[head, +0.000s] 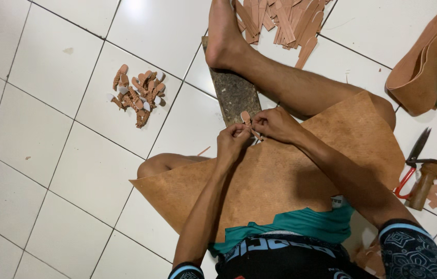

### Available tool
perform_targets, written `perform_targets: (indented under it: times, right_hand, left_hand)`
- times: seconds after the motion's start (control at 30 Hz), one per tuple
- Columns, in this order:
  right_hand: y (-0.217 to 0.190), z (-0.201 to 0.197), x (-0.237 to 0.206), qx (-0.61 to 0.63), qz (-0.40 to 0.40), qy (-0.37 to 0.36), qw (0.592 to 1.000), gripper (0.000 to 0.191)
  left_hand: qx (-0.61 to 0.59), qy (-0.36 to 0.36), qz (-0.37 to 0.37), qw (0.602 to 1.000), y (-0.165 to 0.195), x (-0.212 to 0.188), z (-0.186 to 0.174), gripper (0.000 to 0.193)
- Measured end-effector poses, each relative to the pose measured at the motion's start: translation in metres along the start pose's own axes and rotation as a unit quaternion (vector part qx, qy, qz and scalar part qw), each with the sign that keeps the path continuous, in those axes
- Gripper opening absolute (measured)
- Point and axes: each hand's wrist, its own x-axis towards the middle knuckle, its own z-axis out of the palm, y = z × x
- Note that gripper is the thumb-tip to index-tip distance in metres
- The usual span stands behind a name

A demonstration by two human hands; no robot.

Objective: The person sits on the floor and repeatedly picks up small tan leather-like pieces and white cylindrical inserts. They insert the white pieces into the tan pieces by hand, then place the assembled units into a pile on the floor. The process is repeated continuously with no other tools used.

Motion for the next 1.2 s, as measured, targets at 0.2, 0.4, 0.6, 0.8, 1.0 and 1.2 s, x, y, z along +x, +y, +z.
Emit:
perform_targets:
  times: [0.2,0.4,0.6,0.8,1.0,1.2]
  right_hand:
    - [0.025,0.032,0.006,0.371,0.175,-0.065,0.91,0.028]
    - [0.015,0.048,-0.019,0.37,0.155,0.069,0.913,0.018]
    - [-0.012,0.039,-0.03,0.276,0.175,0.104,0.939,0.025]
    - [-0.004,0.042,-0.026,0.363,0.109,0.04,0.925,0.027]
    - [-0.005,0.032,-0.026,0.023,-0.061,0.122,0.99,0.023]
    - [-0.015,0.024,-0.026,0.14,0.025,0.088,0.986,0.025]
  left_hand:
    - [0.094,0.106,0.072,0.987,0.001,-0.013,0.016,0.024]
    - [-0.13,0.028,-0.089,0.987,-0.012,-0.008,0.019,0.023]
    - [-0.196,0.001,-0.095,0.976,-0.027,-0.005,0.016,0.026]
    - [-0.182,-0.033,-0.058,0.981,-0.036,0.0,0.01,0.023]
    - [0.044,0.023,-0.025,0.998,-0.015,-0.004,0.008,0.023]
    - [-0.021,0.018,-0.015,0.999,-0.001,-0.009,0.008,0.025]
